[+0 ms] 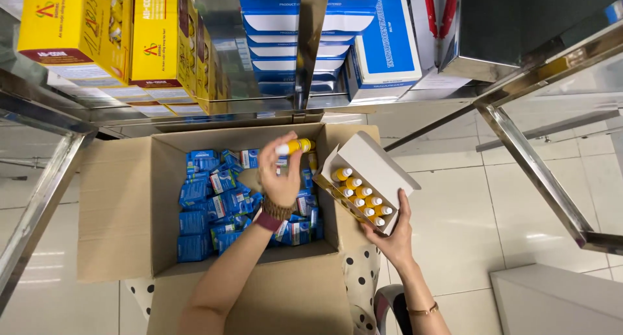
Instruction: The person sits on the floor and packs small yellow bottles from a large cardboard box into smaller white boxes. They then place the filled white boxes onto a glass shelf. Later, they pack small blue boxes into a larger white box.
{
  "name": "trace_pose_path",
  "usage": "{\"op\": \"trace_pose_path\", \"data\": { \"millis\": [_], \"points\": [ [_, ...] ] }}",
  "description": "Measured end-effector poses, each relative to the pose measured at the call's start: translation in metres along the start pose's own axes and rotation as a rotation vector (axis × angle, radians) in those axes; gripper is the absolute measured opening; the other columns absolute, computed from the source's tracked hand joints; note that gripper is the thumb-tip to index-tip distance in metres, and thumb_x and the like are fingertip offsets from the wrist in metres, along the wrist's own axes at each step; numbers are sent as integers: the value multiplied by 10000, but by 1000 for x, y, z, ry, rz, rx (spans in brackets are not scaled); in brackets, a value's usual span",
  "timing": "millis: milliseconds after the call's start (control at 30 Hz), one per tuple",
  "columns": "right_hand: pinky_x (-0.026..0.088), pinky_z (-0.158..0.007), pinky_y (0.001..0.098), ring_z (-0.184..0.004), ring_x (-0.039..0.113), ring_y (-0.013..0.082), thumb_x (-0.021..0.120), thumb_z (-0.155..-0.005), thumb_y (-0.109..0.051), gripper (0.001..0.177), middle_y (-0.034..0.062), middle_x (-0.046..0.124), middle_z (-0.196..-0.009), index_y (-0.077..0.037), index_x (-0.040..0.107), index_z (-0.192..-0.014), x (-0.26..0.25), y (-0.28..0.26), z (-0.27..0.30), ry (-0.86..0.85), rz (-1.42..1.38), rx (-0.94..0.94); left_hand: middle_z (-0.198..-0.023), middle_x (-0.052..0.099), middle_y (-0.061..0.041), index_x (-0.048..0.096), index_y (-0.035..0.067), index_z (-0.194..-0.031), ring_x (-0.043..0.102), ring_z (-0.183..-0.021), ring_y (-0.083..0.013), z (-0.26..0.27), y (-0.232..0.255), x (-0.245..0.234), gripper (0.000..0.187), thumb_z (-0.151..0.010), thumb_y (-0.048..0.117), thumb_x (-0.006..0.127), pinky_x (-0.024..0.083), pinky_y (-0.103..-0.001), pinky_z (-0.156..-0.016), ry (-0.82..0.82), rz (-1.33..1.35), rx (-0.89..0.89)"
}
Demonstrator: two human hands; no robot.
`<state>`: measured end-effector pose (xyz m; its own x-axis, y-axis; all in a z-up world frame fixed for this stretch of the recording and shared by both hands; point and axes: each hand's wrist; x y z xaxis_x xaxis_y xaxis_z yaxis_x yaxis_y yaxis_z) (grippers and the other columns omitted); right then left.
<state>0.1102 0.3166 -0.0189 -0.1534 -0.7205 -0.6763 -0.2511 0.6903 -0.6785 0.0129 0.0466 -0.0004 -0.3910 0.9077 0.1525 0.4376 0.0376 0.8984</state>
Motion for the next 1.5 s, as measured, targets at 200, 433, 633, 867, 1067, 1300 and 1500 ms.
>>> {"op": "trace_pose_path", "data": {
  "millis": [200, 433, 633, 867, 1067, 1300, 1500],
  "points": [
    [559, -981, 402, -1208, 660, 336, 905, -673, -249, 1186, 258, 466, -1517, 15, 177, -1571, 2, 4, 4, -49, -107, 186, -1307, 665, -178, 560, 57, -1280, 737, -1118, -343, -2, 90, 14, 416, -925, -25, 760, 658, -390, -946, -444, -188, 620],
    [532, -1027, 426, -1279, 610, 376, 910, -687, -226, 1185, 296, 401, -1559, 23, 170, -1578, 1, 0, 4, -45, -103, 109, -1049, 733, -110, 739, 46, -1088, 723, -776, -275, 9, 78, 19, 204, -913, 150, 758, 613, -385, -694, -686, -612, 286],
    [530, -1033, 427, -1263, 621, 368, 903, -692, -219, 1189, 296, 409, -1551, 8, 149, -1583, 1, 0, 1, -48, -113, 114, -954, 733, -49, 761, 68, -984, 677, -974, -213, 9, 68, 24, 155, -878, 180, 765, 428, -473, -1059, -688, -746, 424],
    [555, -1002, 429, -1227, 644, 369, 906, -695, -203, 1191, 294, 426, -1541, -15, 143, -1591, 2, 4, 3, -39, -117, 90, -924, 759, -46, 780, 87, -956, 672, -972, -185, 7, 45, 15, 142, -910, 219, 756, 422, -462, -1057, -563, -744, 530],
    [569, -1000, 418, -1207, 665, 345, 893, -704, -191, 1187, 275, 460, -1517, -34, 136, -1605, 1, -1, 2, -45, -152, 125, -976, 767, -42, 753, 132, -1002, 702, -948, -211, -16, -31, -21, 99, -959, 180, 677, 473, -463, -988, -148, -716, 429],
    [551, -1009, 420, -1221, 637, 337, 890, -693, -196, 1200, 298, 468, -1490, -18, 129, -1603, 0, -1, 1, -37, -114, 134, -1120, 666, -264, 578, 18, -1247, 688, -940, -452, 28, -180, -10, 499, -900, 349, 713, 571, -545, -772, -576, -984, -368],
    [555, -991, 398, -1188, 661, 316, 899, -681, -224, 1222, 266, 498, -1472, -12, 122, -1600, -1, -6, 1, -42, -142, 190, -1027, 721, -239, 556, 25, -1211, 699, -982, -431, 71, -287, 19, 618, -760, 353, 824, 564, -521, -858, -381, -974, -761]
  ]
}}
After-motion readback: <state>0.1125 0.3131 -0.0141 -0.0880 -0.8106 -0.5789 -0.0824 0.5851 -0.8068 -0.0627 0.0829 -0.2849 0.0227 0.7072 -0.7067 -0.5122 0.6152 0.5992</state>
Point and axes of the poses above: each hand's wrist, its own z-axis away from the middle knuckle, its own x-axis out of the palm, y = z × x
